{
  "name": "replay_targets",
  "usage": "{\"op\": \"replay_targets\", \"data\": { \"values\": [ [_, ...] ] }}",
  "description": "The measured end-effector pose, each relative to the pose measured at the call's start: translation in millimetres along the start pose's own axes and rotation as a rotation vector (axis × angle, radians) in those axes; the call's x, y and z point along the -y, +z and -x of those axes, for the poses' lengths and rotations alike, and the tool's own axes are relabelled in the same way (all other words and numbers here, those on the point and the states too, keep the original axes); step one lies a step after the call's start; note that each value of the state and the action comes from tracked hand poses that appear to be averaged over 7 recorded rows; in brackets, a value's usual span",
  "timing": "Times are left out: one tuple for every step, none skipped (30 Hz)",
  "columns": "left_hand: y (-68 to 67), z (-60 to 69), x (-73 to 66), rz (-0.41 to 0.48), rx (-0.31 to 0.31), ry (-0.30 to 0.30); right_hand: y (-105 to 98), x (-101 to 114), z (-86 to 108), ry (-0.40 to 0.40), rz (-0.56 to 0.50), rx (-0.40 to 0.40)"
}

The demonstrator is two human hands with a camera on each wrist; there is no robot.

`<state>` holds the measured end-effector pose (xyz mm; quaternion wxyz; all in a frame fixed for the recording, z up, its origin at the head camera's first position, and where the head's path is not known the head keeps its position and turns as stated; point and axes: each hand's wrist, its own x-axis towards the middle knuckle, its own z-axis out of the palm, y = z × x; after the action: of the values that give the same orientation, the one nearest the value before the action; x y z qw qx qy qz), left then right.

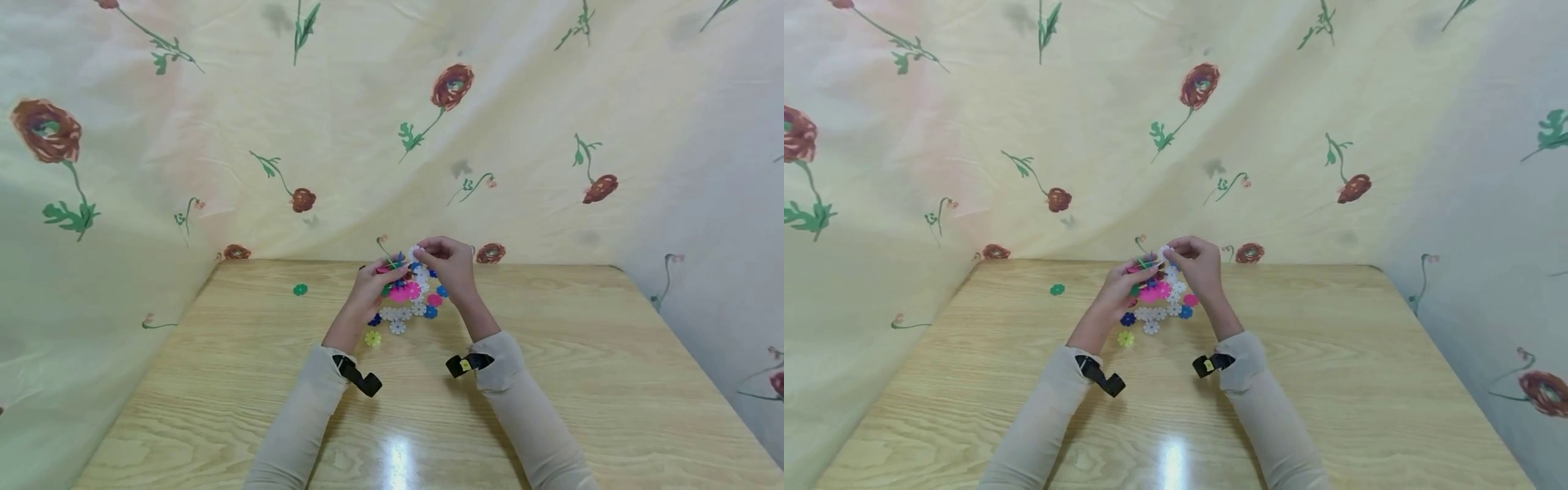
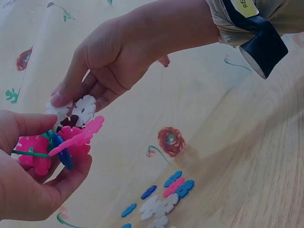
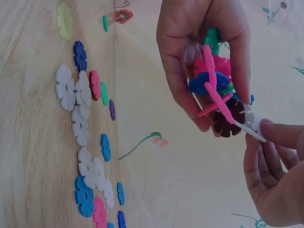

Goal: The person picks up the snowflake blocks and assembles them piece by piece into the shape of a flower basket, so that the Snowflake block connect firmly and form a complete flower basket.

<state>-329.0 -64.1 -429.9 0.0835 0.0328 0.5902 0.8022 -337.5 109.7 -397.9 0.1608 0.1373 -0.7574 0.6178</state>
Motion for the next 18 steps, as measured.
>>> {"op": "replay_targets", "data": {
  "values": [
    [0.6, -0.2, 0.1, 0.005, -0.006, 0.004, 0, 4, 1.5, -0.004, -0.001, 0.002],
    [1.1, -0.5, 0.2, 0.015, -0.009, 0.008, 0, 8, 3.6, -0.011, -0.003, 0.005],
    [1.9, -0.7, 0.4, 0.023, -0.014, 0.013, -1, 13, 5.8, -0.016, -0.006, 0.007],
    [2.3, -0.9, 0.6, 0.031, -0.021, 0.018, -1, 18, 7.9, -0.019, -0.007, 0.011],
    [2.7, -1.1, 0.7, 0.041, -0.025, 0.025, -1, 23, 9.8, -0.022, -0.006, 0.014],
    [3.0, -1.3, 0.8, 0.049, -0.028, 0.031, -2, 28, 12.1, -0.025, -0.009, 0.017],
    [3.1, -1.5, 1.0, 0.054, -0.031, 0.037, -2, 31, 13.5, -0.029, -0.012, 0.018],
    [3.3, -1.6, 1.0, 0.057, -0.032, 0.042, -2, 31, 13.6, -0.031, -0.013, 0.016],
    [3.5, -1.8, 1.1, 0.056, -0.035, 0.046, -2, 30, 13.2, -0.027, -0.013, 0.012],
    [3.5, -2.0, 1.2, 0.056, -0.036, 0.052, -2, 30, 12.9, -0.026, -0.011, 0.009],
    [3.7, -2.0, 1.1, 0.055, -0.037, 0.057, -1, 27, 11.7, -0.023, -0.013, 0.005],
    [3.7, -2.2, 1.2, 0.047, -0.039, 0.061, -1, 23, 10.2, -0.021, -0.018, 0.000],
    [3.9, -2.3, 1.1, 0.038, -0.041, 0.066, -1, 17, 8.3, -0.022, -0.022, -0.004],
    [4.1, -2.3, 0.9, 0.029, -0.044, 0.068, 0, 13, 6.5, -0.025, -0.028, -0.008],
    [4.2, -2.2, 0.6, 0.018, -0.047, 0.068, 0, 8, 5.1, -0.029, -0.033, -0.010],
    [4.3, -2.0, 0.1, 0.008, -0.052, 0.067, 1, 4, 3.4, -0.033, -0.040, -0.013],
    [4.5, -1.6, -0.6, -0.006, -0.056, 0.065, 2, -1, 1.7, -0.038, -0.046, -0.017],
    [4.6, -1.1, -1.6, -0.017, -0.060, 0.061, 2, -3, 1.0, -0.044, -0.049, -0.021]
  ]
}}
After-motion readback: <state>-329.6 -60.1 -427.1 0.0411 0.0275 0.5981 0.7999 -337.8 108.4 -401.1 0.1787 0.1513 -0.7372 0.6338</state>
